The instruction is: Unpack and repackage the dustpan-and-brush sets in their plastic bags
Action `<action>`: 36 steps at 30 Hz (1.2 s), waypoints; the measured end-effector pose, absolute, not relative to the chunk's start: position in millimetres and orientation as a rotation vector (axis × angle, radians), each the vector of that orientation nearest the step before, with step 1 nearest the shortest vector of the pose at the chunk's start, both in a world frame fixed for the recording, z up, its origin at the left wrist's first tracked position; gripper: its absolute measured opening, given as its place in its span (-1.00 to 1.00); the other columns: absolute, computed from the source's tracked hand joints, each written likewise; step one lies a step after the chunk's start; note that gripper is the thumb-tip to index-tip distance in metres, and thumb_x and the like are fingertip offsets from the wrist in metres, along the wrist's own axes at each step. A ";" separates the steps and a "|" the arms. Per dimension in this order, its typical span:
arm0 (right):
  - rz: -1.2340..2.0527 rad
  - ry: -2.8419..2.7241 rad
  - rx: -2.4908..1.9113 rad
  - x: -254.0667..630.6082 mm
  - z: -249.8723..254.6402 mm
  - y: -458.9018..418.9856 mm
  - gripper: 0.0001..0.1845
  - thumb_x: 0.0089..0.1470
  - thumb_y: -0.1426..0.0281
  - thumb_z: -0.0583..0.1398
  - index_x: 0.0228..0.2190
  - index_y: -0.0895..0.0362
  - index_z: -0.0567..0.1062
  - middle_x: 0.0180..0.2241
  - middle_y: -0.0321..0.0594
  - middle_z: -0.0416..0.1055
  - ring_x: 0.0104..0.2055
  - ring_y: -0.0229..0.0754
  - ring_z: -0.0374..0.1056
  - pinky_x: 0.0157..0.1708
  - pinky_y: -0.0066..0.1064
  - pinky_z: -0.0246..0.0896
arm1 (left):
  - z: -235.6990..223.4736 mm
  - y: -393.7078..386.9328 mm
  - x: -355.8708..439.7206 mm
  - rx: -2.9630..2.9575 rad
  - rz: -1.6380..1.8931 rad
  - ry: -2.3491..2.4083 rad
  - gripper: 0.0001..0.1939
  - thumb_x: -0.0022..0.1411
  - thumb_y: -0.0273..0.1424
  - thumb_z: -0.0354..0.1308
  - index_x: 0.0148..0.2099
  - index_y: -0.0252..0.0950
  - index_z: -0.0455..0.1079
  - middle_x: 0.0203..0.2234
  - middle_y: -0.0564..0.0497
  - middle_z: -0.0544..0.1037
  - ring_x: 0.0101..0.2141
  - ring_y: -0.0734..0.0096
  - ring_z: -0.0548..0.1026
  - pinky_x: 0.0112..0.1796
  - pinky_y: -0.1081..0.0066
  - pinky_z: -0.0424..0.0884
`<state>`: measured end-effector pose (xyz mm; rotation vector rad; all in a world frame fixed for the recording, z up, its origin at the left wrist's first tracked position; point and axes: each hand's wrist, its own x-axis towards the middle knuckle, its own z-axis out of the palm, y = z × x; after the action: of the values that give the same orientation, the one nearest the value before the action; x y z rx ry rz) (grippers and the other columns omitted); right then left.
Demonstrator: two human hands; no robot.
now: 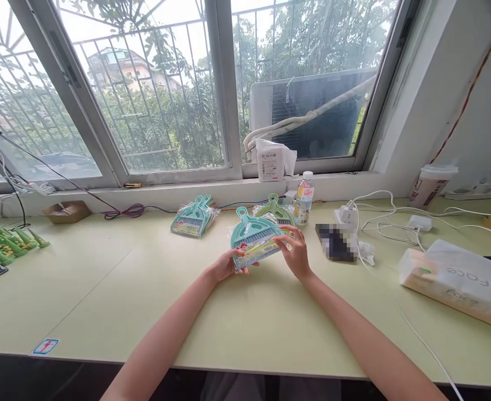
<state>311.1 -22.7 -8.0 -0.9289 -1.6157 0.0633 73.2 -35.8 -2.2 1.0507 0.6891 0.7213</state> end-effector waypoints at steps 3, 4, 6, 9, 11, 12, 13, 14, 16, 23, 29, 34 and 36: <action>0.165 -1.544 -0.948 311.4 -11.5 -18.8 -0.77 0.14 0.25 0.13 -0.38 0.03 0.56 0.01 -0.12 0.24 0.04 -0.01 0.26 -0.01 -0.08 0.25 | -2.5 -39.9 76.3 1.118 0.634 0.654 -0.50 0.22 -0.33 0.00 0.16 -0.46 0.16 -0.13 -0.36 0.52 -0.51 0.37 0.54 -0.59 0.54 0.35; 0.209 -1.521 -0.960 311.5 -12.7 -17.8 -0.76 0.14 0.24 0.12 -0.38 0.05 0.56 0.03 -0.10 0.21 0.01 -0.01 0.28 -0.04 -0.09 0.28 | -2.7 -40.7 77.3 1.132 0.619 0.644 -0.48 0.22 -0.34 0.01 0.19 -0.46 0.13 -0.11 -0.36 0.51 -0.51 0.38 0.54 -0.59 0.54 0.35; 0.277 -1.503 -0.989 311.3 -14.6 -16.4 -0.74 0.13 0.23 0.12 -0.38 0.07 0.56 0.06 -0.09 0.19 -0.03 -0.03 0.32 -0.09 -0.12 0.31 | -2.8 -41.2 78.5 1.144 0.609 0.638 -0.45 0.23 -0.35 0.00 0.21 -0.47 0.09 -0.12 -0.36 0.52 -0.54 0.42 0.52 -0.61 0.56 0.31; 0.326 -1.508 -1.014 309.3 -16.5 -15.6 -0.74 0.11 0.21 0.13 -0.37 0.07 0.55 0.07 -0.08 0.19 0.06 0.01 0.26 -0.05 -0.15 0.29 | -1.9 -40.9 78.2 1.146 0.611 0.649 -0.48 0.22 -0.38 -0.02 0.19 -0.52 0.11 -0.16 -0.37 0.53 -0.60 0.50 0.47 -0.63 0.58 0.29; 0.373 -1.491 -1.025 307.6 -17.5 -14.7 -0.72 0.09 0.22 0.14 -0.18 0.04 0.50 0.09 -0.08 0.21 0.14 0.01 0.18 0.05 -0.10 0.20 | -0.8 -40.6 76.8 1.153 0.608 0.661 -0.49 0.22 -0.38 -0.01 0.17 -0.53 0.13 -0.16 -0.37 0.53 -0.62 0.52 0.46 -0.63 0.58 0.28; 0.421 -1.462 -1.043 307.2 -18.0 -14.0 -0.60 0.07 0.23 0.15 -0.04 0.03 0.41 0.11 -0.07 0.21 0.16 0.01 0.16 0.09 -0.07 0.15 | -0.3 -40.3 75.9 1.160 0.606 0.670 -0.49 0.22 -0.37 -0.01 0.17 -0.52 0.14 -0.17 -0.37 0.54 -0.63 0.52 0.45 -0.63 0.58 0.28; 0.489 -1.424 -1.071 307.1 -18.3 -12.9 -0.45 0.05 0.24 0.16 0.10 0.03 0.27 0.13 -0.05 0.20 0.17 0.00 0.16 0.12 -0.05 0.11 | -0.1 -39.8 74.9 1.168 0.602 0.679 -0.49 0.21 -0.37 0.00 0.16 -0.52 0.14 -0.18 -0.36 0.54 -0.63 0.52 0.45 -0.64 0.57 0.28; 0.575 -1.388 -1.101 307.6 -18.4 -11.7 -0.31 0.03 0.25 0.17 0.18 0.03 0.13 0.14 -0.03 0.20 0.16 0.00 0.18 0.13 -0.03 0.09 | 0.0 -39.2 73.9 1.174 0.598 0.687 -0.49 0.20 -0.37 0.01 0.16 -0.52 0.14 -0.19 -0.36 0.55 -0.64 0.52 0.44 -0.64 0.56 0.28; 0.787 -1.355 -1.131 310.1 -17.8 -8.8 -0.23 -0.02 0.25 0.19 0.21 0.06 0.09 0.12 -0.04 0.26 0.12 -0.01 0.24 0.10 -0.06 0.12 | -0.3 -37.6 72.7 1.184 0.588 0.706 -0.48 0.18 -0.37 0.02 0.16 -0.51 0.14 -0.22 -0.35 0.56 -0.66 0.52 0.43 -0.65 0.56 0.28; 1.195 -1.120 -1.054 317.2 -13.8 -6.1 -0.62 -0.15 0.27 0.22 -0.23 0.15 0.50 -0.28 -0.18 0.52 -0.22 -0.09 0.43 -0.20 -0.27 0.31 | 3.2 -40.8 83.1 1.326 0.771 0.905 -0.29 0.22 -0.14 0.08 0.31 -0.25 -0.07 -0.11 -0.26 0.53 -0.59 0.45 0.51 -0.64 0.55 0.34; 1.204 -0.805 -1.138 321.3 -18.4 -4.0 -0.70 -0.17 0.38 0.21 -0.28 0.09 0.44 -0.33 -0.23 0.48 -0.35 -0.22 0.39 -0.39 -0.42 0.27 | 9.3 -45.8 89.9 1.576 1.049 0.879 0.03 0.15 -0.08 0.17 0.33 0.12 -0.59 0.09 -0.14 0.36 -0.25 0.31 0.54 -0.42 0.40 0.53; 1.210 -0.790 -1.141 322.6 -22.2 -3.3 -0.72 -0.15 0.37 0.21 -0.28 0.06 0.40 -0.30 -0.25 0.45 -0.33 -0.24 0.38 -0.41 -0.44 0.26 | -2.4 -43.8 96.4 1.867 1.178 0.978 -0.49 0.01 -0.17 0.31 0.03 -0.15 0.43 -0.06 -0.10 0.38 -0.11 0.23 0.44 -0.34 0.37 0.57; 1.227 -0.831 -1.127 320.4 -22.6 -4.7 -0.72 -0.15 0.35 0.21 -0.29 0.04 0.38 -0.31 -0.27 0.45 -0.33 -0.24 0.37 -0.39 -0.44 0.27 | -6.1 -45.3 100.8 1.817 1.303 1.026 -0.65 0.12 -0.12 0.20 -0.12 -0.23 0.50 -0.14 -0.08 0.40 -0.14 0.26 0.44 -0.33 0.34 0.58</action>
<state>320.4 -4.7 -22.6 -1.1265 -0.8312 1.2275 100.8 -45.3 -6.1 1.8175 1.0263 1.3028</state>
